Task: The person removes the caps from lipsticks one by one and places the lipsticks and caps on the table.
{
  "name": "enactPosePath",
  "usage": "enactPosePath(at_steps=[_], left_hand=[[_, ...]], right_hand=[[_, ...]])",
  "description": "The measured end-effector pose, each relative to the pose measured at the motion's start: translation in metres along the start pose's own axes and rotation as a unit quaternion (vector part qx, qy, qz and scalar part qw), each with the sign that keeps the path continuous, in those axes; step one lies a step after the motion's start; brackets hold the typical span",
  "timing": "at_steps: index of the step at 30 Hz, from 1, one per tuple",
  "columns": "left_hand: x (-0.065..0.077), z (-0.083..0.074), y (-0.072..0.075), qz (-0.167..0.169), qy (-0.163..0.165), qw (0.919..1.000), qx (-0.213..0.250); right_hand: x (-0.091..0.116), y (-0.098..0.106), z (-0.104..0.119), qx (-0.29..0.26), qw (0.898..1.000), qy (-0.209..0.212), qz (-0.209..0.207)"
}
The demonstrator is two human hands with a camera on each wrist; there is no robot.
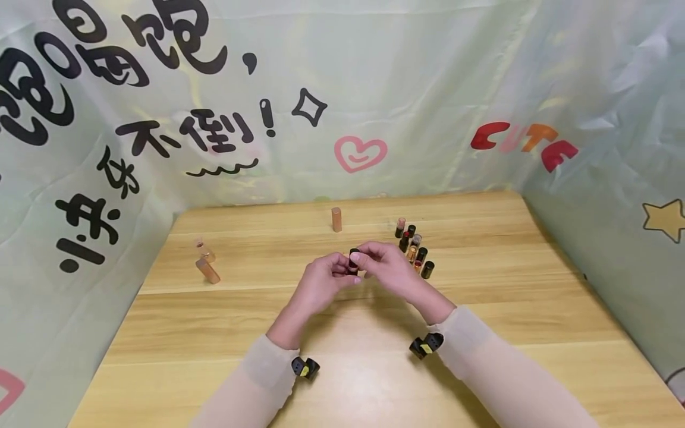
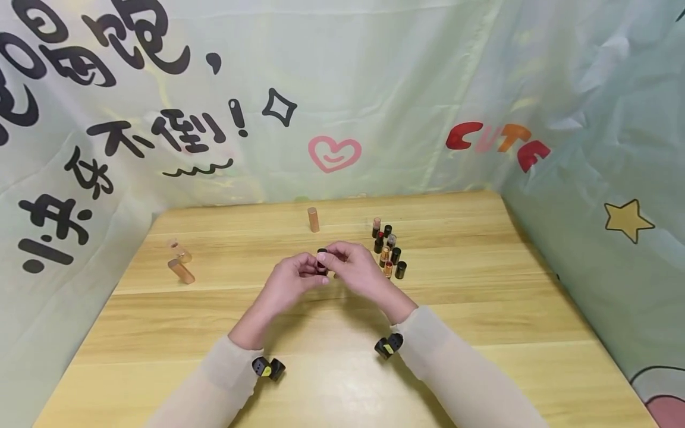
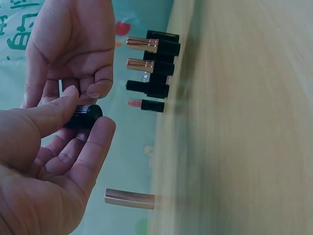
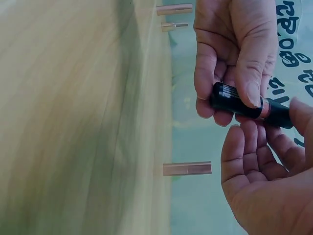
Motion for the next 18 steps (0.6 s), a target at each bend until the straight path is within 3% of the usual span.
enactPosePath(at_steps=[8,15,18], left_hand=[[-0.001,-0.004,-0.006,0.017,-0.011,0.9998,0.006],[0.003,-0.004,-0.01,0.065,-0.02,0.9976,0.014],[0.005,-0.003,-0.012,0.078,-0.017,0.9962,0.035]], right_hand=[[0.006,0.002,0.003,0.046,0.999,0.008,-0.017],[0.011,0.003,0.003,0.011,1.0,0.003,-0.013],[0.012,0.003,0.002,0.022,1.0,-0.006,-0.021]])
Point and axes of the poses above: each hand's wrist, its own x-axis away from the middle knuckle, its own y-axis out of the back of the hand, z = x × y, the point moved 7 cm from there along -x, towards the middle knuckle, and after that the axes turned 7 degrees about z, right-handed, at the moved point
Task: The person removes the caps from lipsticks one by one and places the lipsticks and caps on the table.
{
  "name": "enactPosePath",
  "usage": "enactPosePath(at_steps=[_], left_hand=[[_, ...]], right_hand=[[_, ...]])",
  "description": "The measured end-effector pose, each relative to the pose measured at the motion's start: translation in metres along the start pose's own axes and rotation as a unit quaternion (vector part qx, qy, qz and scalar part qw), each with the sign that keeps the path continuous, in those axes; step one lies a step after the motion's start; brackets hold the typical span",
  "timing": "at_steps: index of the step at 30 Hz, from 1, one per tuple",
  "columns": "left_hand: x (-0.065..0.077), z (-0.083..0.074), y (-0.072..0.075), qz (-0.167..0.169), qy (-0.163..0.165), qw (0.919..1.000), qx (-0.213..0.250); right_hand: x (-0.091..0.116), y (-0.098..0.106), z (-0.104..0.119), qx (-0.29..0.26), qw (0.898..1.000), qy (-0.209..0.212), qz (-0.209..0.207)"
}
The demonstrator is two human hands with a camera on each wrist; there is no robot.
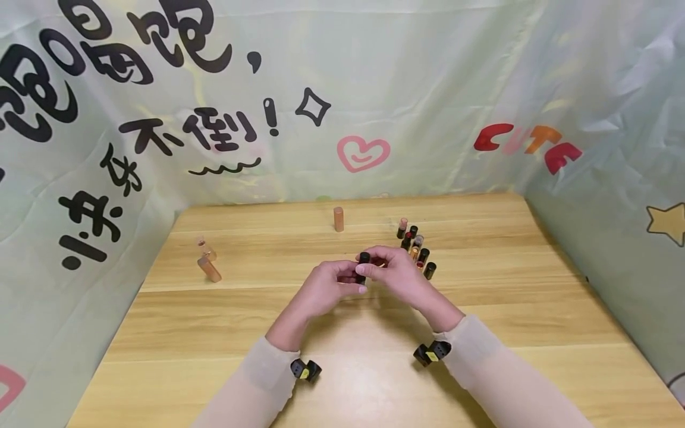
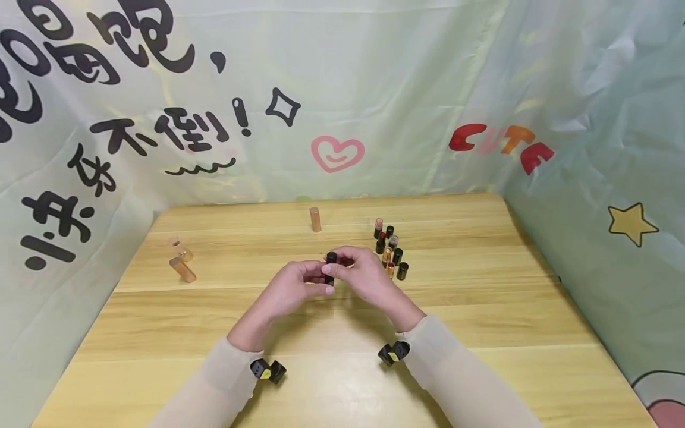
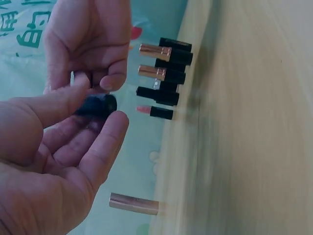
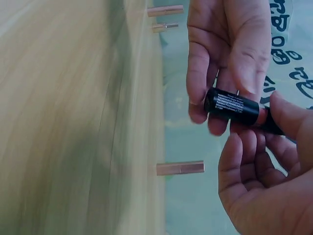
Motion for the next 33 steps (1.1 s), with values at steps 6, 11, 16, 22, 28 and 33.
enactPosePath(at_steps=[6,11,16,22,28,33], left_hand=[[0.0,-0.003,-0.002,-0.026,-0.004,0.9995,-0.015],[0.002,-0.005,-0.002,-0.049,-0.016,0.9983,-0.029],[0.004,-0.008,-0.002,-0.052,-0.04,0.9976,-0.022],[0.003,0.0,-0.008,-0.016,-0.015,0.9995,0.023],[0.004,0.006,-0.012,-0.009,-0.003,0.9995,0.03],[0.003,0.005,-0.015,-0.01,-0.012,0.9995,0.026]], right_hand=[[0.004,0.001,-0.001,0.023,1.0,-0.011,-0.019],[0.008,0.002,0.002,0.047,0.999,-0.001,-0.025],[0.014,0.006,0.012,0.093,0.994,0.015,-0.049],[0.022,0.006,0.011,0.115,0.992,-0.007,-0.05],[0.024,0.004,0.01,0.125,0.991,-0.002,-0.053],[0.028,0.004,0.007,0.122,0.99,0.004,-0.068]])
Point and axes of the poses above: each hand's wrist, its own x-axis away from the middle knuckle, its own y-axis out of the back of the hand, z = x × y, the point moved 7 cm from there along -x, towards the middle knuckle, and after that the axes turned 7 degrees about z, right-handed, at the moved point
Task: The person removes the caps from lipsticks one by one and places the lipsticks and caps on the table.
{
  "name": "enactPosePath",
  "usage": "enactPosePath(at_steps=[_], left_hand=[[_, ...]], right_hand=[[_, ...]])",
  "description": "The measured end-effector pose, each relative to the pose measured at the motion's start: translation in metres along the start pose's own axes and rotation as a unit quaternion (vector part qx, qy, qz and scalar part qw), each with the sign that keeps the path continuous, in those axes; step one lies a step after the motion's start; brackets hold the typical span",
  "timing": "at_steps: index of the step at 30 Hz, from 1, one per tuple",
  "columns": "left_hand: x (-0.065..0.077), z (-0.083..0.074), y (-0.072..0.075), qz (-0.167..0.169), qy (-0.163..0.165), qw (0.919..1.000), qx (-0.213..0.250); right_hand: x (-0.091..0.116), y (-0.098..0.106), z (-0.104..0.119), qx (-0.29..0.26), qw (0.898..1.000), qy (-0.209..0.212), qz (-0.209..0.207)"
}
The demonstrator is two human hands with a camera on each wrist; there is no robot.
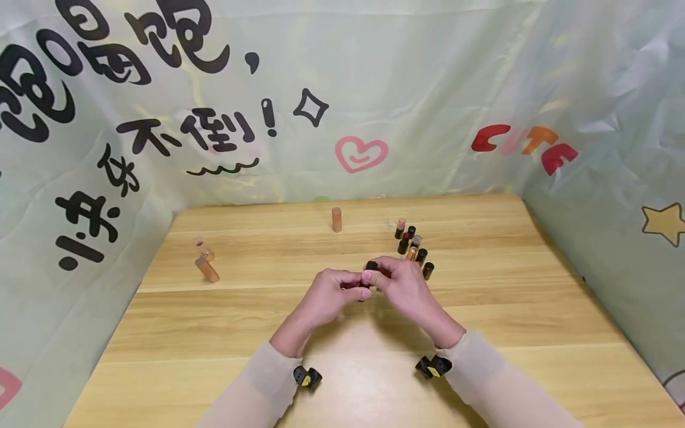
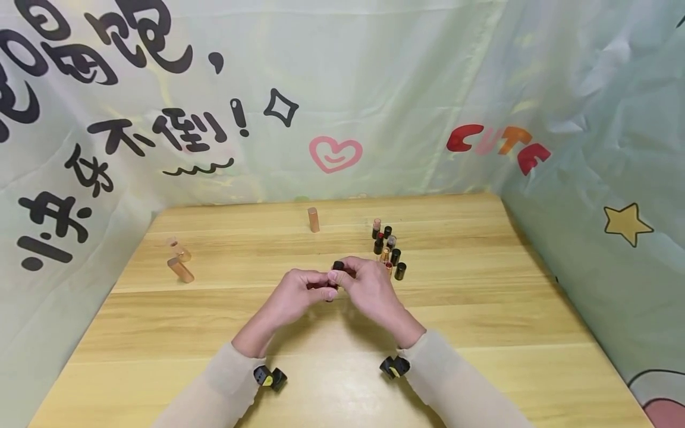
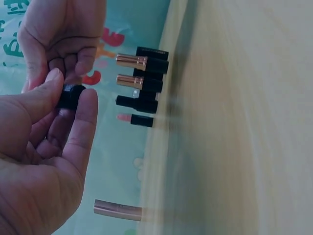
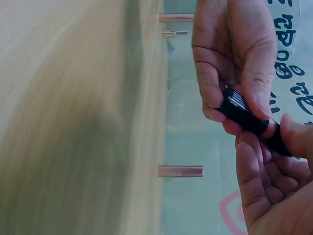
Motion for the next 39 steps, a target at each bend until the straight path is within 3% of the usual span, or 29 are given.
enactPosePath(at_steps=[6,9,15,18,22,25,31,35,39], left_hand=[[-0.001,0.001,-0.003,0.016,-0.001,0.9999,0.006],[-0.001,-0.001,-0.003,0.015,-0.005,0.9999,-0.005],[-0.004,-0.016,-0.001,-0.039,-0.026,0.9971,-0.061],[-0.003,-0.021,0.0,-0.056,-0.017,0.9956,-0.073],[-0.003,-0.024,0.0,-0.041,-0.01,0.9959,-0.08],[-0.004,-0.025,-0.001,-0.025,-0.015,0.9961,-0.083],[-0.004,-0.019,-0.005,-0.011,-0.018,0.9972,-0.072],[-0.005,-0.012,-0.003,-0.038,-0.02,0.9976,-0.055],[-0.007,-0.007,-0.002,-0.062,-0.002,0.9969,-0.047]], right_hand=[[-0.001,0.0,-0.004,-0.005,1.0,0.0,0.021],[-0.001,0.001,-0.003,0.005,1.0,0.0,0.012],[0.0,0.006,-0.003,-0.002,0.999,-0.004,-0.048],[-0.002,0.007,-0.003,-0.039,0.998,-0.013,-0.047],[-0.003,0.005,-0.006,-0.087,0.995,-0.032,-0.021],[-0.002,0.005,-0.01,-0.083,0.995,-0.049,-0.013],[-0.003,0.013,-0.009,-0.067,0.996,-0.052,-0.022],[-0.006,0.025,-0.006,-0.084,0.995,-0.043,-0.03],[0.001,0.044,-0.012,-0.045,0.996,-0.044,-0.061]])
Point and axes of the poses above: each hand's wrist, its own x-axis away from the middle knuckle, its own y-axis out of the back of the hand, z = x × y, the point moved 7 cm from there along -x, towards the middle knuckle, and after that the axes turned 7 degrees about z, right-handed, at the moved point
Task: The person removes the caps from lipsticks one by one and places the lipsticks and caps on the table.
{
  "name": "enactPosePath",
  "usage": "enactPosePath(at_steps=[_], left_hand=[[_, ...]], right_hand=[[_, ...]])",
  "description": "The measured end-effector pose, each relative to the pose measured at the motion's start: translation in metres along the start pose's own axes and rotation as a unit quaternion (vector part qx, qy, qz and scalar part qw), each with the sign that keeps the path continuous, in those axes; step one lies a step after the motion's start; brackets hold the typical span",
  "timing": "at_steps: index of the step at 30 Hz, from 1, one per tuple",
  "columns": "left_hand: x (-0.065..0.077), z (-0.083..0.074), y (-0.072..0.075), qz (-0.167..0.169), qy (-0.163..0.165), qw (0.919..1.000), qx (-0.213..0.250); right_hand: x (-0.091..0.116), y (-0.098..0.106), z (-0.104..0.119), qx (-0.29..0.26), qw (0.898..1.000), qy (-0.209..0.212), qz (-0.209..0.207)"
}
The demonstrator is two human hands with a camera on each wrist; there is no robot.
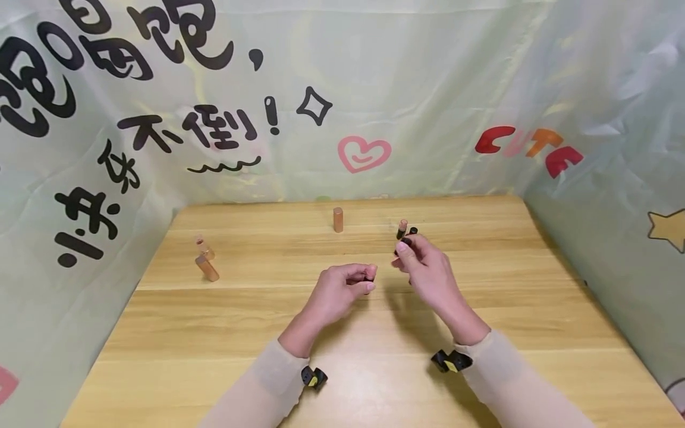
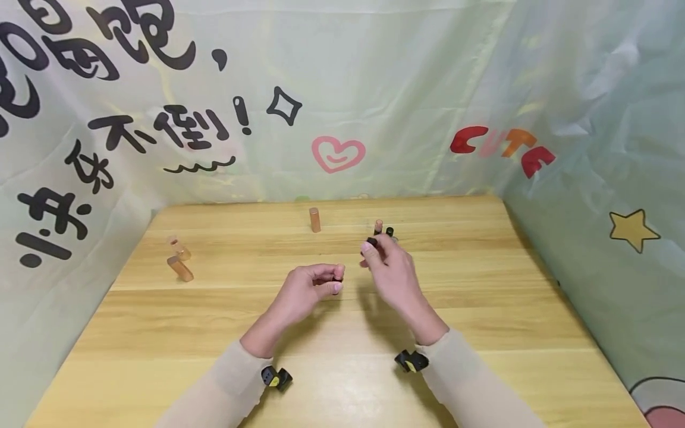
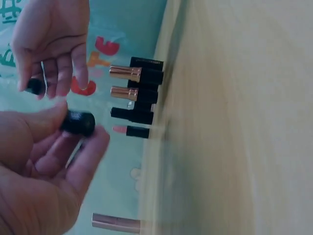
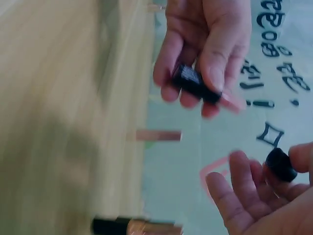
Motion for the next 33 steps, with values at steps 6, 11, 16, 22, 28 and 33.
enactPosePath(at_steps=[6,11,16,22,28,33], left_hand=[[-0.006,-0.002,-0.018,0.002,0.039,0.9992,-0.007],[-0.018,-0.012,-0.041,0.004,0.031,0.9974,-0.066],[-0.029,-0.018,-0.064,0.019,0.024,0.994,-0.105],[-0.038,-0.021,-0.08,0.035,0.022,0.9908,-0.129],[-0.042,-0.022,-0.087,0.046,0.009,0.9875,-0.151],[-0.044,-0.024,-0.094,0.058,0.01,0.9816,-0.181]], right_hand=[[0.017,0.03,-0.027,0.078,0.997,-0.028,-0.009],[0.024,0.042,-0.035,0.188,0.982,-0.029,0.016],[0.023,0.042,-0.042,0.278,0.958,-0.031,0.057],[0.023,0.034,-0.059,0.315,0.942,-0.065,0.095],[0.021,0.028,-0.07,0.325,0.938,-0.074,0.098],[0.021,0.025,-0.073,0.328,0.936,-0.074,0.104]])
Point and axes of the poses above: each hand's wrist, its own x-axis away from the middle knuckle, its own y-axis out of the back of the hand, z = x × y, the point moved 7 cm from there along -x, towards the middle knuckle, and after that the axes turned 7 degrees about z, right-handed, at the moved point
